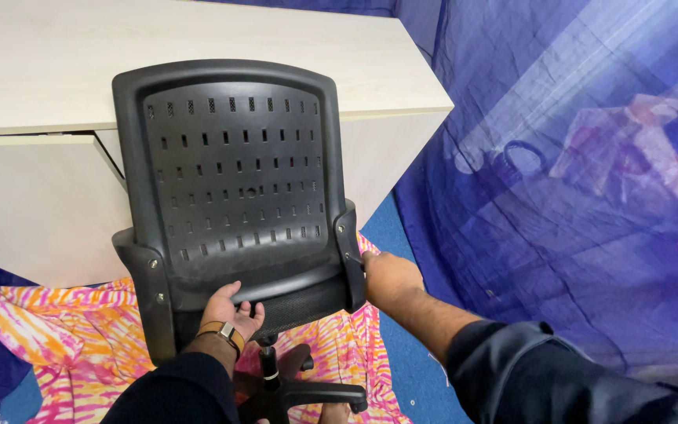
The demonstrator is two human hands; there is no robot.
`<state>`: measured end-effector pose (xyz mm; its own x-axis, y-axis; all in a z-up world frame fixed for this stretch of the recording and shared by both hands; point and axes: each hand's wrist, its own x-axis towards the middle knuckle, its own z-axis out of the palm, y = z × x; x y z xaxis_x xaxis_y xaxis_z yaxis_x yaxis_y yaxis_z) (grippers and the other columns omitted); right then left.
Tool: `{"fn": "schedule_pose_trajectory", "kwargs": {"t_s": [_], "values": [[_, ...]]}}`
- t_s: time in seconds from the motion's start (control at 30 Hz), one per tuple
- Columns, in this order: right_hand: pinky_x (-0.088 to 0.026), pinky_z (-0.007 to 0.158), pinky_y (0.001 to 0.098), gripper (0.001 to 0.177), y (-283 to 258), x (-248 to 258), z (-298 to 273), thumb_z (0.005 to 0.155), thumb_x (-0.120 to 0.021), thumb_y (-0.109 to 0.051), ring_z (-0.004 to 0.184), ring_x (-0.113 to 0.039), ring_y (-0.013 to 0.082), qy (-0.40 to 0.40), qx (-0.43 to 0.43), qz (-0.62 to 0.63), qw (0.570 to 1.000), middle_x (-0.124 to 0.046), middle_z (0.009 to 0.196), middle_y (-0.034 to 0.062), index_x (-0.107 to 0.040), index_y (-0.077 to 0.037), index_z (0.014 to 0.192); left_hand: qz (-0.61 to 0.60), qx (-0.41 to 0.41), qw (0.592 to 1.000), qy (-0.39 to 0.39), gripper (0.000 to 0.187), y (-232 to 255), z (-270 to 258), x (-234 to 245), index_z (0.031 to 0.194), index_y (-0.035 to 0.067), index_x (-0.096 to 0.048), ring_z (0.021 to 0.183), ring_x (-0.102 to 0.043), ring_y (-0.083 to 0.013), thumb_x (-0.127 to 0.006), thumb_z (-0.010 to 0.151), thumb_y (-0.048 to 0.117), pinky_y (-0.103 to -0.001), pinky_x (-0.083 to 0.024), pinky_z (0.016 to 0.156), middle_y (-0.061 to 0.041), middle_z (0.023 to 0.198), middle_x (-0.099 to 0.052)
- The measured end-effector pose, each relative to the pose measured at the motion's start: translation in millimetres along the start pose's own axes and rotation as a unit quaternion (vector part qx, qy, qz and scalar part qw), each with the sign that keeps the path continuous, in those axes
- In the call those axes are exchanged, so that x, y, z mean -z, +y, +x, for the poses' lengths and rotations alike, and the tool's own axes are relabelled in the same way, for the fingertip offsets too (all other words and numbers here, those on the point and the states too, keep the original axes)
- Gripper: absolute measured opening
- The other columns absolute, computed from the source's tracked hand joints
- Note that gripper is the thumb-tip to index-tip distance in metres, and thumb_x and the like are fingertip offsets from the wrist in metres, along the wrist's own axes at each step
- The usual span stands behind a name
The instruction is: The person flips an office chair upside down and uses a screwdriver to remove screws from the underside of the seat. The chair is held steady with one hand while the other hand turns the screwdriver to loosen and remove the fasteners.
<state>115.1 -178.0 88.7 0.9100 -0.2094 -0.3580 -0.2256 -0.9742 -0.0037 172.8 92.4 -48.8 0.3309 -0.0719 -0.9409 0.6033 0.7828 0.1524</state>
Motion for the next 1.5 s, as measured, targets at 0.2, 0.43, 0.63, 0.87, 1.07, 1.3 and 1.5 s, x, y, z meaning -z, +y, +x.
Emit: {"fn": "schedule_pose_trajectory", "kwargs": {"t_s": [0.2,0.43,0.63,0.87,1.07,1.3,1.5], "values": [[-0.032,0.035,0.0229,0.018,59.8,-22.9,83.9,0.088,-0.062,-0.025,0.045,-0.043,0.0073,-0.208,-0.372,0.562,0.709,-0.059,0.06,0.0019,-0.065,-0.01,0.079,0.007,-0.008,1.0,0.007,0.047,-0.9,-11.0,-2.2,0.127,0.008,-0.047,0.088,-0.044,-0.0133,-0.072,0.089,0.02,-0.039,-0.05,0.089,-0.005,0.114,-0.044],[-0.03,0.036,0.0239,0.011,77.3,-35.3,55.7,0.082,-0.061,-0.012,0.045,-0.044,0.0108,-0.151,-0.252,0.655,0.696,-0.048,0.059,0.0028,-0.053,-0.006,0.078,0.019,-0.005,1.0,-0.006,0.064,1.0,6.4,1.7,0.138,0.004,-0.039,0.091,-0.044,-0.0149,-0.073,0.088,0.024,-0.036,-0.048,0.089,-0.006,0.12,-0.044],[-0.055,0.062,0.0387,0.026,54.4,-20.7,3.7,0.077,-0.069,-0.004,0.074,-0.065,0.0257,0.07,-0.065,0.438,0.894,-0.066,0.087,0.0125,-0.061,-0.007,0.101,0.021,-0.006,1.0,-0.011,0.082,1.0,25.7,6.9,0.148,-0.004,-0.03,0.095,-0.046,-0.016,-0.074,0.087,0.028,-0.035,-0.048,0.087,-0.009,0.131,-0.042],[-0.056,0.074,0.0495,0.025,26.3,-0.7,-0.6,0.096,-0.06,-0.03,0.086,-0.07,0.038,0.106,0.114,-0.03,0.987,-0.069,0.097,0.0181,-0.065,-0.008,0.106,0.021,-0.018,1.0,-0.009,0.092,-1.4,27.9,5.3,0.156,-0.005,-0.02,0.101,-0.049,-0.0168,-0.073,0.087,0.026,-0.035,-0.048,0.089,-0.01,0.145,-0.039],[-0.046,0.063,0.0492,0.032,33.4,7.9,40.5,0.1,-0.054,-0.028,0.066,-0.061,0.0321,-0.032,-0.191,0.322,0.927,-0.067,0.078,0.0165,-0.068,0.0,0.095,0.027,-0.017,0.999,-0.016,0.088,-0.5,18.9,6.4,0.155,-0.006,-0.023,0.102,-0.048,-0.0169,-0.071,0.088,0.024,-0.035,-0.048,0.092,-0.012,0.141,-0.042],[-0.053,0.079,0.0393,0.036,21.0,20.7,20.0,0.082,-0.081,-0.023,0.094,-0.062,0.0326,0.08,-0.091,0.218,0.968,-0.061,0.11,0.0204,-0.061,-0.003,0.104,0.025,-0.02,0.999,0.009,0.085,-0.9,8.3,3.0,0.151,-0.009,-0.025,0.104,-0.049,-0.0188,-0.071,0.089,0.026,-0.036,-0.048,0.095,-0.013,0.13,-0.043],[-0.055,0.083,0.0468,0.017,5.8,25.0,-10.0,0.093,-0.06,-0.013,0.097,-0.069,0.0362,0.147,0.161,-0.116,0.969,-0.062,0.106,0.0165,-0.059,-0.005,0.108,0.02,-0.009,1.0,-0.005,0.08,0.9,19.3,6.0,0.146,-0.008,-0.033,0.101,-0.046,-0.0175,-0.073,0.087,0.028,-0.036,-0.047,0.092,-0.01,0.12,-0.044]]}}
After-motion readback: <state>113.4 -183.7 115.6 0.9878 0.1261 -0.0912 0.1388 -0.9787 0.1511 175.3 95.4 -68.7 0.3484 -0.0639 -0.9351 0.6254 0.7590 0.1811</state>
